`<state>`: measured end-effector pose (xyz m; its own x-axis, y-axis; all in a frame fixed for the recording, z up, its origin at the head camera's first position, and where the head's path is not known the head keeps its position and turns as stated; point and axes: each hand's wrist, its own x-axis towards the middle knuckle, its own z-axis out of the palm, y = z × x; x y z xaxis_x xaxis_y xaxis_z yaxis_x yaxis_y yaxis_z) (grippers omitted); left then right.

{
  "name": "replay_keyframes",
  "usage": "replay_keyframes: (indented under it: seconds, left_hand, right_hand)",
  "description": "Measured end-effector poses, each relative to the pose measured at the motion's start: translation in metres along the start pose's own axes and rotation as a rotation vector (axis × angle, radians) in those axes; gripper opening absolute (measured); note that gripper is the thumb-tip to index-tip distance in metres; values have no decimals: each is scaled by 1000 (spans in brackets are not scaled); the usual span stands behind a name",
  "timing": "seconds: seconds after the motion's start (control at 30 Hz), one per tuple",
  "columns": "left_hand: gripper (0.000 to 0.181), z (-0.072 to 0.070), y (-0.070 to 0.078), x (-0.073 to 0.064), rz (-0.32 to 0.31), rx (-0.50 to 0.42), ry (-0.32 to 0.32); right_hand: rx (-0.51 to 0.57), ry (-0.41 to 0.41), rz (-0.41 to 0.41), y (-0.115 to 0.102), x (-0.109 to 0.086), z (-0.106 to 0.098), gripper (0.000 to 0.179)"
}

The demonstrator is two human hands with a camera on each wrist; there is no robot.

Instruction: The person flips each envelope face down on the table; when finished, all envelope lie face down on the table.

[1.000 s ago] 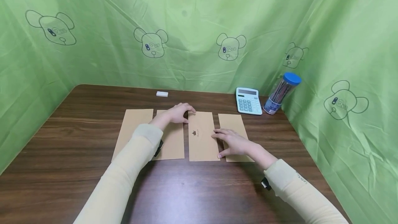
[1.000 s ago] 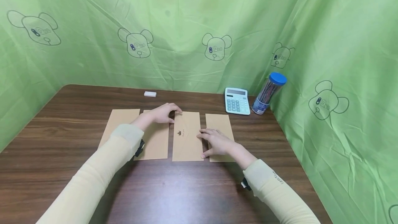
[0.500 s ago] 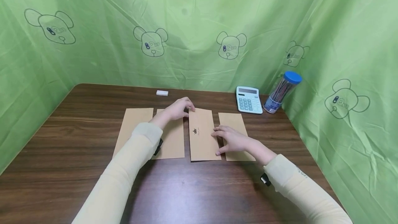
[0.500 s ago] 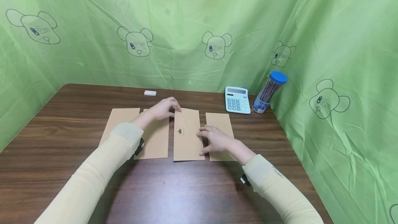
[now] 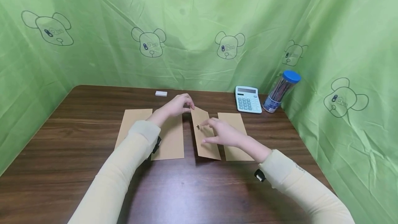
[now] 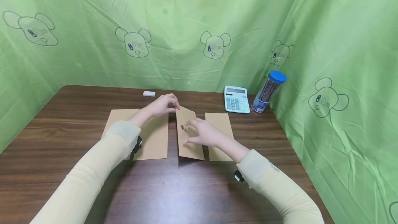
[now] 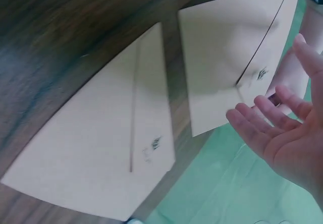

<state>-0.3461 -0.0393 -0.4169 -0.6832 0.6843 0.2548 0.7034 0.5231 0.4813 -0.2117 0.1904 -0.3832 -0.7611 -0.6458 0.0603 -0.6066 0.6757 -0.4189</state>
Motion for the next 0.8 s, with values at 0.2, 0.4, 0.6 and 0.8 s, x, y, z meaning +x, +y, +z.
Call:
replay_keyframes:
  seconds: [0.2,0.4,0.6,0.8]
  left_hand:
    - [8,-6,5,4,5,-22,27]
    - [6,-12,13,9,19,-82,23]
    - [7,-24,20,12,18,-95,18]
    - [11,-36,23,14,28,-79,38]
  right_hand:
    - [60,-4,68,-11,5,-4,61]
    - [151,-2,109,-12,6,-7,60]
    - [99,35,53,-13,1,-19,47]
    - [46,82,-20,-13,-3,-31,44]
